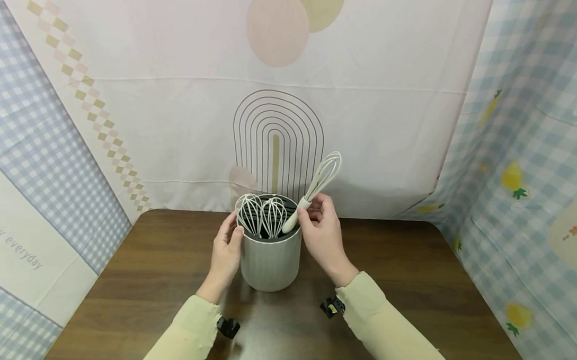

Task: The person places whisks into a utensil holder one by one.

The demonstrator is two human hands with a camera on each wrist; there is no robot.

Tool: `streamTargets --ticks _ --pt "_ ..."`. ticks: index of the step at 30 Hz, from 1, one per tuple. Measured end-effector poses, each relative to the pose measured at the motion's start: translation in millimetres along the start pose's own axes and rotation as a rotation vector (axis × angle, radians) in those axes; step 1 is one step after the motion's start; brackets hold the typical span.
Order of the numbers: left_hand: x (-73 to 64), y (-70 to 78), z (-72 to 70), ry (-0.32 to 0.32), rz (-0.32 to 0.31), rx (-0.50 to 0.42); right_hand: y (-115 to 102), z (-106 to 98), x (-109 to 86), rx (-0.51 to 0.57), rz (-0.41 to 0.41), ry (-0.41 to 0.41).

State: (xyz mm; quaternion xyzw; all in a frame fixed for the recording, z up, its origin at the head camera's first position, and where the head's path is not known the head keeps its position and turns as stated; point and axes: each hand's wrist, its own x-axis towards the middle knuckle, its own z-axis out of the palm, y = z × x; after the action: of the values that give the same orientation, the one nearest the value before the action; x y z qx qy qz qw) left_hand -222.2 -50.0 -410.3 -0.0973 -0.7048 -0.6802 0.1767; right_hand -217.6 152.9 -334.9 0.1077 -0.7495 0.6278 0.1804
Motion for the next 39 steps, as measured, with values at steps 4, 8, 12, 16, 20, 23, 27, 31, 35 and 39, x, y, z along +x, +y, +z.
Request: streamTargets --ticks 4,8,12,16,20,23,27,31,35,39 --pt "-0.5 -0.1 0.4 0.002 0.003 0.004 16 1 2.3 -0.031 0.012 -0.013" --pt "-0.9 0.0 0.7 0.002 0.008 0.006 31 1 4.3 -0.059 0.004 -0.018" --pt "-1.1 0.4 1.2 0.0 0.011 0.004 33 1 4.0 -0.086 0.001 -0.028" --pt "-1.7 2.1 1.6 0.0 0.008 -0.003 32 1 3.8 -0.12 0.012 -0.046" --pt "-1.8 3.2 1.8 -0.001 0.002 -0.005 28 0 2.4 -0.132 0.029 -0.071" --pt "-1.1 1.2 1.8 -0.002 -0.001 0.0 15 0 -1.6 -0.138 0.018 -0.096" --pt "1.1 -9.9 2.6 0.001 0.0 0.0 -1 1 -7.2 -0.16 -0.016 -0.128" --pt "5.1 -28.7 3.8 0.007 0.007 0.001 6 -1 -7.8 -0.169 -0.05 -0.132" --pt "7.5 -36.3 0.7 0.001 -0.009 0.031 31 -7 -4.9 -0.199 -0.079 -0.116" --pt "7.8 -35.1 -6.2 -0.03 -0.036 0.105 47 -16 -7.6 -0.293 -0.111 -0.113"
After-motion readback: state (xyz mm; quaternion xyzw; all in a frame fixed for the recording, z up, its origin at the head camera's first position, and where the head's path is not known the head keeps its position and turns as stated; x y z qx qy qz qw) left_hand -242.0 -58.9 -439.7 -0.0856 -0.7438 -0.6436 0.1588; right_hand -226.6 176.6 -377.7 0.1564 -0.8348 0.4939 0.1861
